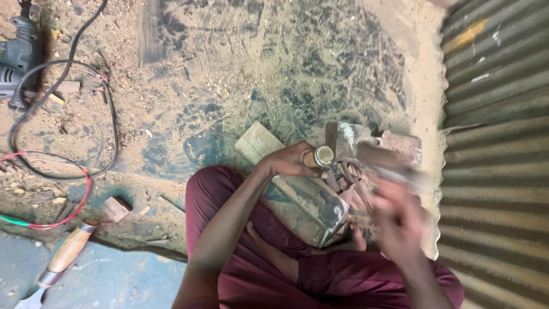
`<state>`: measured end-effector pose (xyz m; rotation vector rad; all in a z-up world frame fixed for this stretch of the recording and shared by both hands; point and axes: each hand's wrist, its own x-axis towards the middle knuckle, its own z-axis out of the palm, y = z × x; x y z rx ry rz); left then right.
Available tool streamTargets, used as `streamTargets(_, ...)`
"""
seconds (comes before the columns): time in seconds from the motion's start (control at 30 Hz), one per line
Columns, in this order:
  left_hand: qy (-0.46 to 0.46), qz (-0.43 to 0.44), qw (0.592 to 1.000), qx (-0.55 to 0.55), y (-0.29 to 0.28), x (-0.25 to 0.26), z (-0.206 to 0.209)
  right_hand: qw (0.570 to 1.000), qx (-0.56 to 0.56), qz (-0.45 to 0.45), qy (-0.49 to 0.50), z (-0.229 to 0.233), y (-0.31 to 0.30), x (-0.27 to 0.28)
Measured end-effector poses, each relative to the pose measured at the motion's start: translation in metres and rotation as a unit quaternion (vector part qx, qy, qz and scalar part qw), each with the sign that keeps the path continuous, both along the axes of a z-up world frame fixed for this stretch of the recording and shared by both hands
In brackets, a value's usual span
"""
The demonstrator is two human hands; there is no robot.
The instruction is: The person sits cross-legged on the floor and uses a chisel and a wooden mallet to carve a rectangular piece of wood. They repeatedly strike the chisel to remove wood shavings and shape the block.
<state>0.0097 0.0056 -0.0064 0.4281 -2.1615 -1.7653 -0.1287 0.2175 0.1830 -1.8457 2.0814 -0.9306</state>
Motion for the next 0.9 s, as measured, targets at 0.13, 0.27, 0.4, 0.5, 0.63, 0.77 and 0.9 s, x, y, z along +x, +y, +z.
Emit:
streamTargets(0.13,0.001,-0.012,1.000,0.014,-0.002,0.000,0.013,0.995,-0.003,0.053,-0.090,-0.007,0.002,-0.004)
streamTargets(0.27,0.067,-0.018,0.997,0.027,0.006,0.005,0.006,0.967,0.110,-0.141,-0.181,-0.050,0.021,-0.012)
streamTargets(0.4,0.063,0.014,0.998,0.026,0.007,0.003,-0.005,0.932,0.247,-0.194,-0.180,-0.118,0.033,-0.005)
streamTargets(0.5,0.049,0.054,0.997,-0.005,0.006,0.002,-0.016,0.958,0.219,-0.133,-0.132,-0.152,0.039,-0.002)
streamTargets(0.63,0.051,0.083,0.983,0.155,-0.007,0.015,-0.040,0.973,0.192,-0.093,-0.092,-0.157,0.039,0.005)
streamTargets(0.77,0.425,0.303,0.708,0.475,-0.056,0.042,-0.083,0.953,0.249,-0.119,-0.123,-0.147,0.036,0.008)
streamTargets(0.9,0.587,0.329,0.565,0.478,-0.071,0.076,-0.070,0.969,0.205,-0.082,-0.114,-0.146,0.035,0.007)
